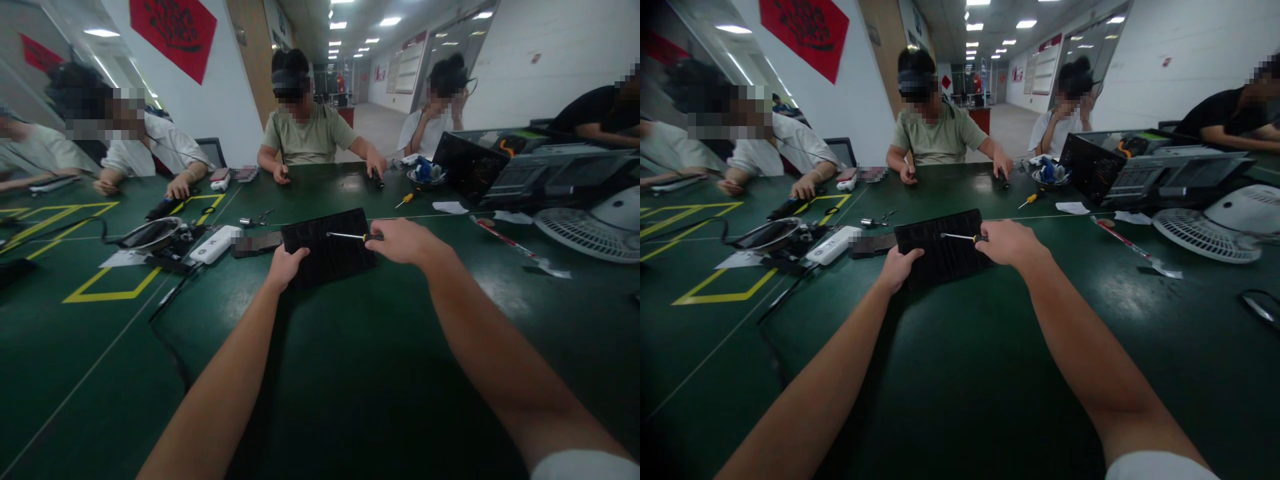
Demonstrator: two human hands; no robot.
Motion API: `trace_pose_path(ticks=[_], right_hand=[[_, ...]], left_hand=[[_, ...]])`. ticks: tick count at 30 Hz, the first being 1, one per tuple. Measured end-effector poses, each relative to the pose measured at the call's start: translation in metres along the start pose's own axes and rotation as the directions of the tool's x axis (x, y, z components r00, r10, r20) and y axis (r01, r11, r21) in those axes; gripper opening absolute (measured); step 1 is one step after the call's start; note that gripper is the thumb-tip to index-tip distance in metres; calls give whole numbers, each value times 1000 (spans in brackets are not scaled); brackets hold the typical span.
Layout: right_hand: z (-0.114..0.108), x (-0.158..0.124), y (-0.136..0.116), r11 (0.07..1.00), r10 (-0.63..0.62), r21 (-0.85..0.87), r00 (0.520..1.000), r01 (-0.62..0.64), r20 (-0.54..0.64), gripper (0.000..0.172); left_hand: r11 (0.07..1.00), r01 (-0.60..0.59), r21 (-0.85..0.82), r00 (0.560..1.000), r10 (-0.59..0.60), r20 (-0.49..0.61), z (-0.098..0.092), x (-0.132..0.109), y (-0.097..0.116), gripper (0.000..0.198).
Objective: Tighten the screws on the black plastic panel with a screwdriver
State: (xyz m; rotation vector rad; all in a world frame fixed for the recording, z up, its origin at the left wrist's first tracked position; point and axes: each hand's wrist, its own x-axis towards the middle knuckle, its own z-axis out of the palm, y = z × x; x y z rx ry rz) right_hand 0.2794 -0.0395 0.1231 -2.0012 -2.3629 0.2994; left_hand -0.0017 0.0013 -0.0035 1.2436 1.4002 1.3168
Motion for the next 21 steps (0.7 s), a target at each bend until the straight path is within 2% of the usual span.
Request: trace_pose_path(ticks=[14,21], right_hand=[[3,0,-2,1000,-5,7,1000,5,-15,34],[2,0,-3,1000,-16,2,1000,16,-5,34]], left_hand=[[1000,9,-30,1000,-9,5,0,2,-1,39],[1000,0,7,1000,0,-18,1,-1,2,36]])
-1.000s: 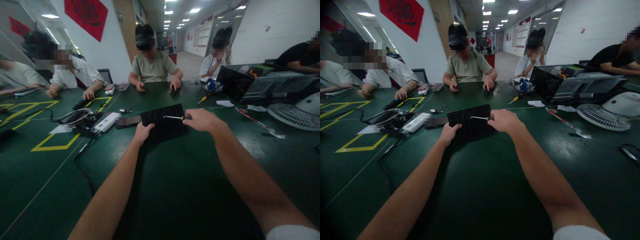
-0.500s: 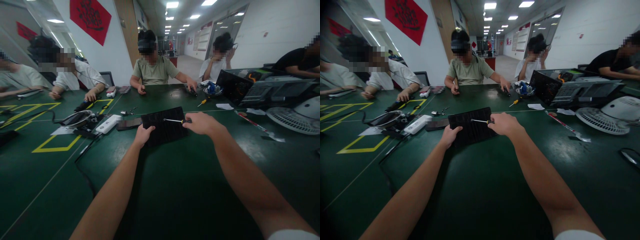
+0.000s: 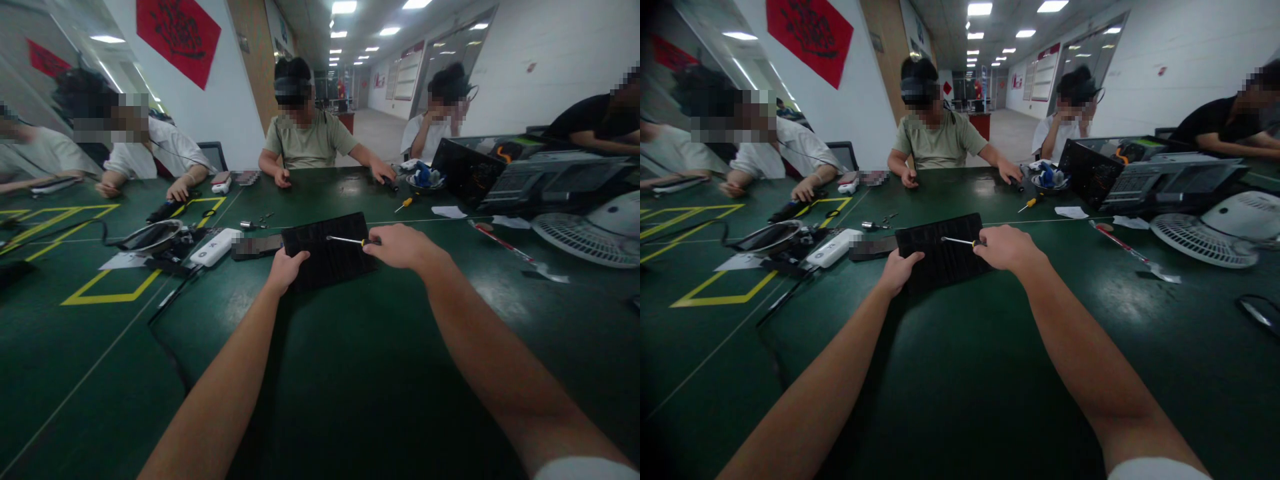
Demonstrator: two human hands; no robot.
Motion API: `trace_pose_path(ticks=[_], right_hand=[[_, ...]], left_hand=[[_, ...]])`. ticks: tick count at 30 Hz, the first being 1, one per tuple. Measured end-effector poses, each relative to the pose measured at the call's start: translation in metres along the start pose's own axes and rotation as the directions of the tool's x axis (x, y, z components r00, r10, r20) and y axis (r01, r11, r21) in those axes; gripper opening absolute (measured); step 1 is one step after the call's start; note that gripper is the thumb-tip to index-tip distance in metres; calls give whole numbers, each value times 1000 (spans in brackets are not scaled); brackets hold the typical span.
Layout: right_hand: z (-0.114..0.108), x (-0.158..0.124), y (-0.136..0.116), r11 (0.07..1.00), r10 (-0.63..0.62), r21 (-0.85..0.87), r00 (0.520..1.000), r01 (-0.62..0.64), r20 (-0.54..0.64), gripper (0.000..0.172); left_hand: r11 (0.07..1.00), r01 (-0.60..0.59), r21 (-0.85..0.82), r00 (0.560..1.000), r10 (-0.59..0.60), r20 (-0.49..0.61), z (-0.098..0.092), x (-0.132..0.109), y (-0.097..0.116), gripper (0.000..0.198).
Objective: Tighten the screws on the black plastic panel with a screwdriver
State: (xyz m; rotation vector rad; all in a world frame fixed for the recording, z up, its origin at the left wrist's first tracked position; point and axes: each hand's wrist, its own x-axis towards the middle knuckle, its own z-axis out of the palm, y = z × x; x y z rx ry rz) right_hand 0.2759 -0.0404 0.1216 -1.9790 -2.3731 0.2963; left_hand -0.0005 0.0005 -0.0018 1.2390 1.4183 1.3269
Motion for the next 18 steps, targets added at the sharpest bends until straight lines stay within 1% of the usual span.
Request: trace_pose_path(ticks=[7,18], right_hand=[[0,0,1,1000,3,7,1000,-3,1,37],[0,1,1,1000,-7,22,1000,7,3,40]], left_hand=[[1000,6,-2,1000,-6,10,0,-1,3,38],[1000,10,-13,1000,-10,18,-2,3,-4,40]])
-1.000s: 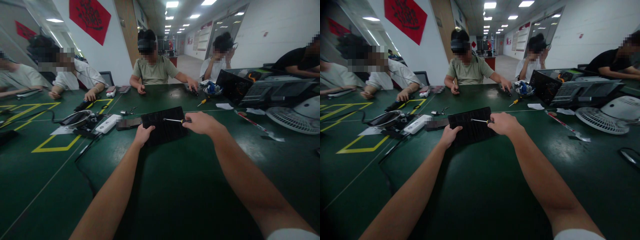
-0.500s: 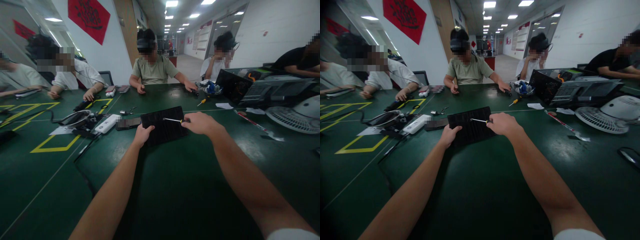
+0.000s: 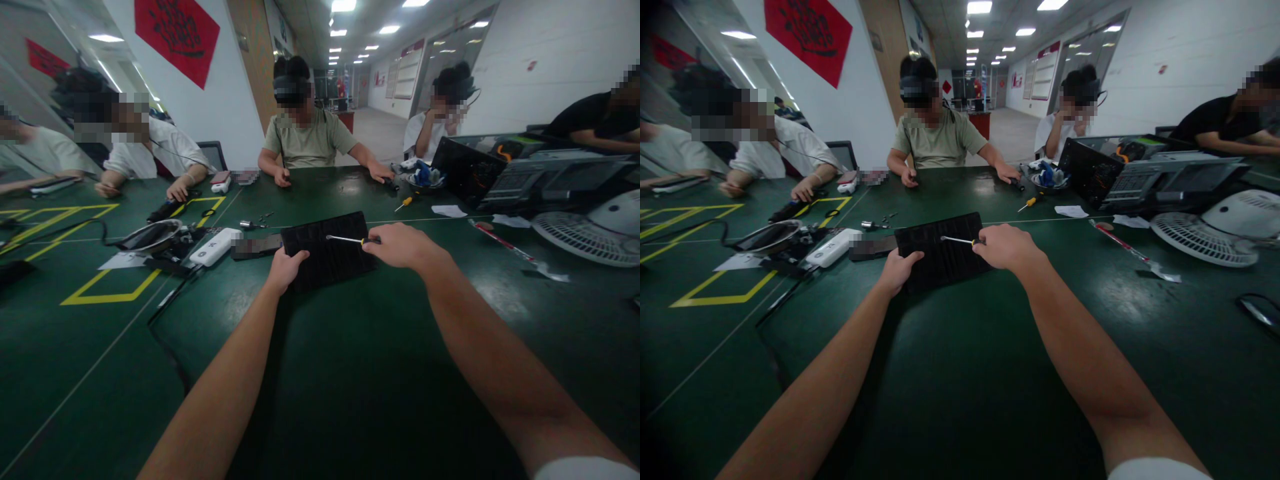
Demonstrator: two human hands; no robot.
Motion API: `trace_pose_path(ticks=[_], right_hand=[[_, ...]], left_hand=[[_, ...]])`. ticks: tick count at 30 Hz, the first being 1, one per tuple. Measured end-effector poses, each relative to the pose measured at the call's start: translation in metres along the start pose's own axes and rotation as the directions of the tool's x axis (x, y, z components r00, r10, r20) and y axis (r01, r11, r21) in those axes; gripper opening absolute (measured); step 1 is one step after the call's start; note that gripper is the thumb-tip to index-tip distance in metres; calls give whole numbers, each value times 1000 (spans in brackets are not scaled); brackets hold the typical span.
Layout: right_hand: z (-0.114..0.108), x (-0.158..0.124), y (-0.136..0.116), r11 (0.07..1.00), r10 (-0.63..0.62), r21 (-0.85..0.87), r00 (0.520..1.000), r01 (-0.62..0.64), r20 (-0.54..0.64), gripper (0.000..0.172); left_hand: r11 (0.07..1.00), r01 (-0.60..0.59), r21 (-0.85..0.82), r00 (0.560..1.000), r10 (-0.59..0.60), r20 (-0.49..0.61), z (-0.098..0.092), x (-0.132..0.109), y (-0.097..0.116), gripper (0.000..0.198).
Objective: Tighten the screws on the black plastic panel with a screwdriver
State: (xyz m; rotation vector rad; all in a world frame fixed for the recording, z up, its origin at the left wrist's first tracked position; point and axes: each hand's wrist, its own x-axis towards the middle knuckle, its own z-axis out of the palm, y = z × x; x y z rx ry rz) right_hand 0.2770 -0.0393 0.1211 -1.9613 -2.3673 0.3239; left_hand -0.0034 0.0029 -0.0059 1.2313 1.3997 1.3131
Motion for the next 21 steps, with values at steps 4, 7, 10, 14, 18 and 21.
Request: trace_pose_path(ticks=[4,7,10,14,18,21], right_hand=[[0,0,0,1000,8,-5,1000,-8,6,42],[-2,-1,-2,1000,18,-16,1000,-17,8,44],[-2,-3,-5,999,33,-17,999,-33,12,45],[-1,-3,-5,1000,25,-14,1000,-25,15,45],[0,-3,-3,1000,26,-16,1000,-26,-12,36],[0,-3,-2,999,21,-30,1000,-21,-19,31]], left_hand=[[1000,-1,-8,1000,1,-5,0,1,-1,40],[1000,6,-4,1000,-6,-2,-1,0,0,40],[1000,8,-1,1000,-8,-6,0,-2,2,40],[1000,3,-9,1000,-3,-9,1,-2,3,39],[1000,-5,-10,1000,5,-3,1,-1,1,39],[1000,5,-9,1000,-5,-4,1,0,1,40]])
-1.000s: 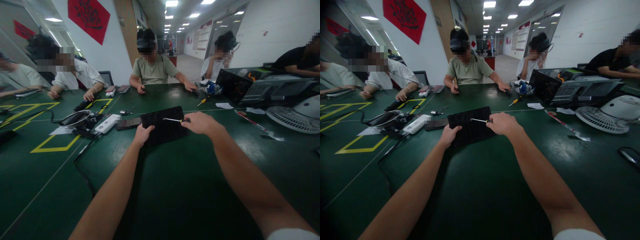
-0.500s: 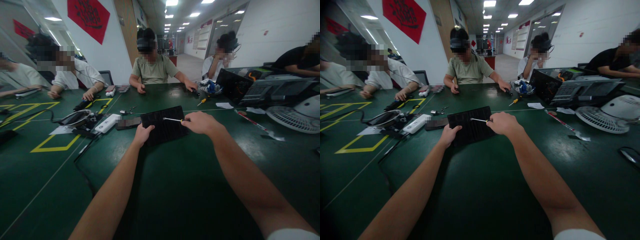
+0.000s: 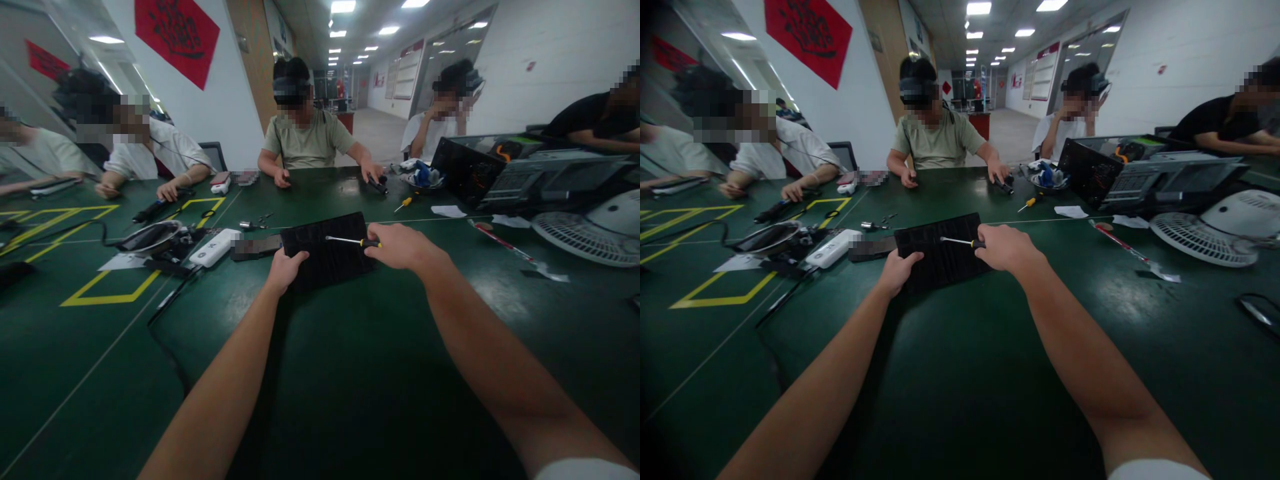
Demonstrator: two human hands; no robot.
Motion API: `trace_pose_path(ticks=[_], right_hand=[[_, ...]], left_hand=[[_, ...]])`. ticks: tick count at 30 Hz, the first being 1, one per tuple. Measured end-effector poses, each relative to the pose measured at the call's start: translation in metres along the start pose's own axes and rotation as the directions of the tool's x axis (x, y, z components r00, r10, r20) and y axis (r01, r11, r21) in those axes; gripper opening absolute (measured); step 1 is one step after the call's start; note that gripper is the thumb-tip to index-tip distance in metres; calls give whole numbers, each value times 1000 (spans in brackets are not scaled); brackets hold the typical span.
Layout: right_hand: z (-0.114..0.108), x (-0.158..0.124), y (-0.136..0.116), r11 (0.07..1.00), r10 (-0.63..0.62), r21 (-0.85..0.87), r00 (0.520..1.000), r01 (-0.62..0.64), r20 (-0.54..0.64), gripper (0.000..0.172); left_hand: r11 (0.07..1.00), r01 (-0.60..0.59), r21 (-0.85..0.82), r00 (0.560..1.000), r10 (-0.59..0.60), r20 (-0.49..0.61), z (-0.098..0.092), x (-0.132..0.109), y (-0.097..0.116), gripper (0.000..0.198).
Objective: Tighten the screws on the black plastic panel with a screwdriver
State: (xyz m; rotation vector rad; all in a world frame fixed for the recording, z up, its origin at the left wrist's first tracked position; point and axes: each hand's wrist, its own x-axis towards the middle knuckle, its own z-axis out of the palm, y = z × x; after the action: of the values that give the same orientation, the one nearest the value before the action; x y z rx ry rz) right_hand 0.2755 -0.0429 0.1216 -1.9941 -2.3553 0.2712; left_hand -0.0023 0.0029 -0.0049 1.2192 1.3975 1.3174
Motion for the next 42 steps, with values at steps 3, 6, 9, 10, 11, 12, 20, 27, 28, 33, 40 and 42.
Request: trace_pose_path(ticks=[3,6,9,10,11,12,20,27,28,33,40,42], right_hand=[[-1,-1,-1,1000,-9,6,1000,9,-1,28],[-3,-2,-2,1000,-6,7,1000,6,-7,27],[-3,-3,-3,1000,-4,3,1000,4,-17,27],[-4,-3,-3,1000,-1,2,1000,1,-19,27],[-4,-3,-4,1000,3,1,1000,-3,-19,27],[-4,-3,-4,1000,5,1,1000,-5,-18,27],[-1,-2,-2,1000,-6,6,1000,6,-27,28],[-2,-2,-1,1000,-6,4,999,6,-50,30],[-3,-2,-1,1000,2,4,999,-1,-46,31],[-6,-1,-2,1000,15,-3,1000,-15,1,41],[-8,-2,-3,999,11,31,1000,-11,8,48],[-7,-2,-3,999,24,39,1000,-24,-9,43]], left_hand=[[1000,10,0,1000,-10,-7,0,-1,1,40],[1000,14,-3,1000,-14,-5,1,-3,4,39],[1000,10,-5,1000,-10,-11,1,-5,5,38],[1000,8,-8,1000,-8,-12,1,-5,5,39],[1000,8,-12,1000,-8,-11,1,-5,5,39],[1000,8,-17,1000,-8,-9,1,-5,5,39],[1000,0,-14,1000,0,4,0,-2,3,39],[1000,-12,11,1000,13,-8,1,-4,5,38],[1000,-10,12,1000,10,-9,1,-3,4,37],[1000,-2,-10,1000,2,-4,1,-1,1,37],[1000,-11,-7,1000,11,2,0,0,-1,38],[1000,-5,-7,1000,5,-4,0,1,-2,39]])
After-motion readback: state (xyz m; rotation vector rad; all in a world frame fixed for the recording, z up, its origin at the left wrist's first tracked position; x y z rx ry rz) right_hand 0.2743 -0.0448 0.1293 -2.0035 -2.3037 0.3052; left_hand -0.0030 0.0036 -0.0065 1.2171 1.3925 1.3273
